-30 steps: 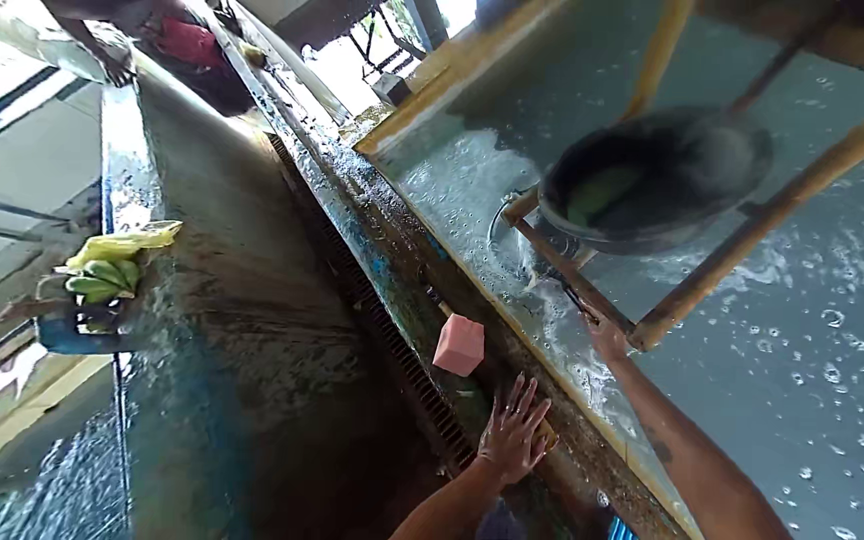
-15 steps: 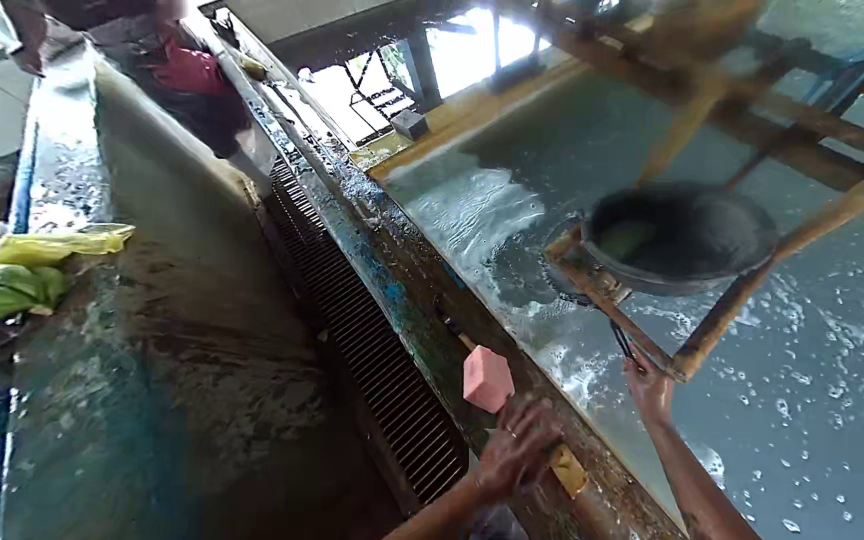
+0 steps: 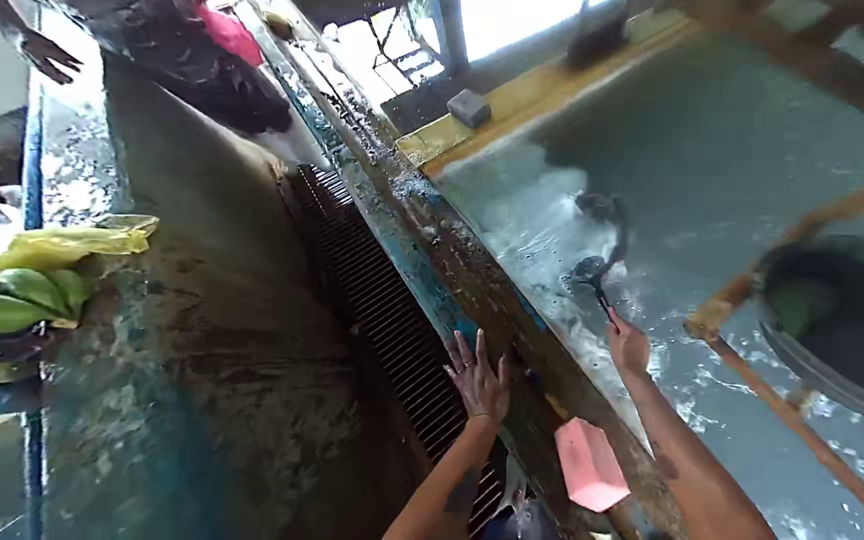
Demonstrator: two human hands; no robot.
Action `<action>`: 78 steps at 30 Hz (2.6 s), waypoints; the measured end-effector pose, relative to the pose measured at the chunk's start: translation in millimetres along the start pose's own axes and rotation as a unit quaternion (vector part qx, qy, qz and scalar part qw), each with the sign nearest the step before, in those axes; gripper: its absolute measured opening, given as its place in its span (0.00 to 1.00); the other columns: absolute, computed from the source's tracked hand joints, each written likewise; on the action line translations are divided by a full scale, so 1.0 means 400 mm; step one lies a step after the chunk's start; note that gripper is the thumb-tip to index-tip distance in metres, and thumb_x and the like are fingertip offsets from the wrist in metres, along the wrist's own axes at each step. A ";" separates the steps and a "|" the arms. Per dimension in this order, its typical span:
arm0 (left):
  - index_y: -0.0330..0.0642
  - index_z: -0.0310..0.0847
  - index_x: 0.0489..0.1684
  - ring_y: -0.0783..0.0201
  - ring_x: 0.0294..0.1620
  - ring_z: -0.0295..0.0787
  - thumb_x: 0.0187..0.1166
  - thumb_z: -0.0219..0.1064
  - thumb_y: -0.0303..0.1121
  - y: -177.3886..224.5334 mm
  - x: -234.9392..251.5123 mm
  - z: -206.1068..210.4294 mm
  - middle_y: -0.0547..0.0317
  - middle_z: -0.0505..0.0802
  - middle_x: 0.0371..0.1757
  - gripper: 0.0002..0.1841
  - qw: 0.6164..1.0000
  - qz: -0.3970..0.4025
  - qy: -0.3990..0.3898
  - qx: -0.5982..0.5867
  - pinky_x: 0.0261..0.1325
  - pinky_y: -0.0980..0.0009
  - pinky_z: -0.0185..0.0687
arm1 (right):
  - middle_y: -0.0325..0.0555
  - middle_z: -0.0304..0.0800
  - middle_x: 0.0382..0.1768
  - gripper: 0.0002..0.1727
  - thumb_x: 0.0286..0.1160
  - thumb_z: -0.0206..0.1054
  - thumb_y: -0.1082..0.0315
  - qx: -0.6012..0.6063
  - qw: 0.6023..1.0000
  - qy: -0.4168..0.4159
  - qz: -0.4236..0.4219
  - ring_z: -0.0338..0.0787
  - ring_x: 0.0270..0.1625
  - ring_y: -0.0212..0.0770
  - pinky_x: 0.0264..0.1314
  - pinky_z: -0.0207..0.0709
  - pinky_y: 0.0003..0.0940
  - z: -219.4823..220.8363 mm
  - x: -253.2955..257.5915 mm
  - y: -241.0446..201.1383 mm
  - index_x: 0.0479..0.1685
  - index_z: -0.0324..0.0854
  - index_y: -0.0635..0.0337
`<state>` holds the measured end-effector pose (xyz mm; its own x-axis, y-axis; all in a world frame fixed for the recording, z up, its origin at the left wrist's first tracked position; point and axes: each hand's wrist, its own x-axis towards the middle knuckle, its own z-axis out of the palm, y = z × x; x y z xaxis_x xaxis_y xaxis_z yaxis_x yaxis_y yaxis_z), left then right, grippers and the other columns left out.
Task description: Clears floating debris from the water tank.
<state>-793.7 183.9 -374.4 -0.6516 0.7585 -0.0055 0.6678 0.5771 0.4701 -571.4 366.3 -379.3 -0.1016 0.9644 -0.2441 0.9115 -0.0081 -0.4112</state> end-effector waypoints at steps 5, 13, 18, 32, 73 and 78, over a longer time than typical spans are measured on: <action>0.48 0.69 0.87 0.25 0.93 0.38 0.78 0.59 0.54 -0.016 0.007 0.024 0.30 0.54 0.93 0.36 0.998 0.037 0.043 -0.003 0.86 0.24 0.40 | 0.60 0.90 0.65 0.23 0.89 0.56 0.65 0.057 0.996 -0.048 -0.050 0.89 0.67 0.63 0.72 0.76 0.62 0.086 0.135 -0.247 0.82 0.77 0.51; 0.50 0.76 0.83 0.20 0.92 0.35 0.75 0.65 0.47 -0.017 0.009 0.025 0.26 0.53 0.92 0.32 0.999 0.038 0.021 -0.017 0.86 0.24 0.41 | 0.50 0.94 0.33 0.20 0.84 0.61 0.70 0.296 0.952 -0.011 -0.077 0.86 0.26 0.42 0.35 0.81 0.42 0.082 0.258 -0.377 0.73 0.84 0.60; 0.50 0.78 0.81 0.18 0.91 0.36 0.73 0.67 0.47 -0.015 0.010 0.023 0.24 0.53 0.92 0.32 0.999 0.038 0.024 -0.024 0.87 0.27 0.41 | 0.48 0.93 0.34 0.21 0.85 0.63 0.69 0.356 0.933 0.037 -0.042 0.82 0.21 0.35 0.24 0.75 0.33 -0.059 0.222 -0.320 0.75 0.80 0.62; 0.55 0.84 0.75 0.18 0.91 0.39 0.71 0.67 0.49 -0.029 0.007 0.044 0.26 0.57 0.91 0.29 0.998 0.050 0.044 -0.002 0.89 0.31 0.43 | 0.66 0.89 0.64 0.24 0.93 0.52 0.63 -0.048 0.996 0.070 0.027 0.88 0.65 0.71 0.64 0.76 0.70 0.001 0.423 -0.203 0.85 0.74 0.48; 0.38 0.64 0.88 0.20 0.92 0.32 0.82 0.66 0.49 -0.068 -0.033 -0.105 0.22 0.45 0.92 0.37 0.972 0.058 -0.076 -0.213 0.86 0.24 0.43 | 0.44 0.94 0.34 0.23 0.83 0.62 0.73 0.416 0.906 -0.003 -0.079 0.79 0.16 0.29 0.18 0.76 0.26 -0.470 -0.629 -0.020 0.76 0.79 0.60; 0.25 0.59 0.87 0.20 0.91 0.38 0.85 0.63 0.40 -0.069 -0.246 -0.211 0.15 0.51 0.89 0.36 0.962 0.034 0.003 -0.270 0.91 0.32 0.37 | 0.43 0.91 0.30 0.24 0.80 0.63 0.75 0.588 0.798 0.042 -0.121 0.79 0.16 0.29 0.16 0.74 0.24 -0.709 -0.757 0.075 0.76 0.77 0.64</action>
<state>-778.5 67.7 -312.4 -0.6153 0.7870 0.0459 0.4262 0.2831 0.8592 -400.1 148.8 -68.5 -0.1456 0.9893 0.0080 -0.1414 -0.0128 -0.9899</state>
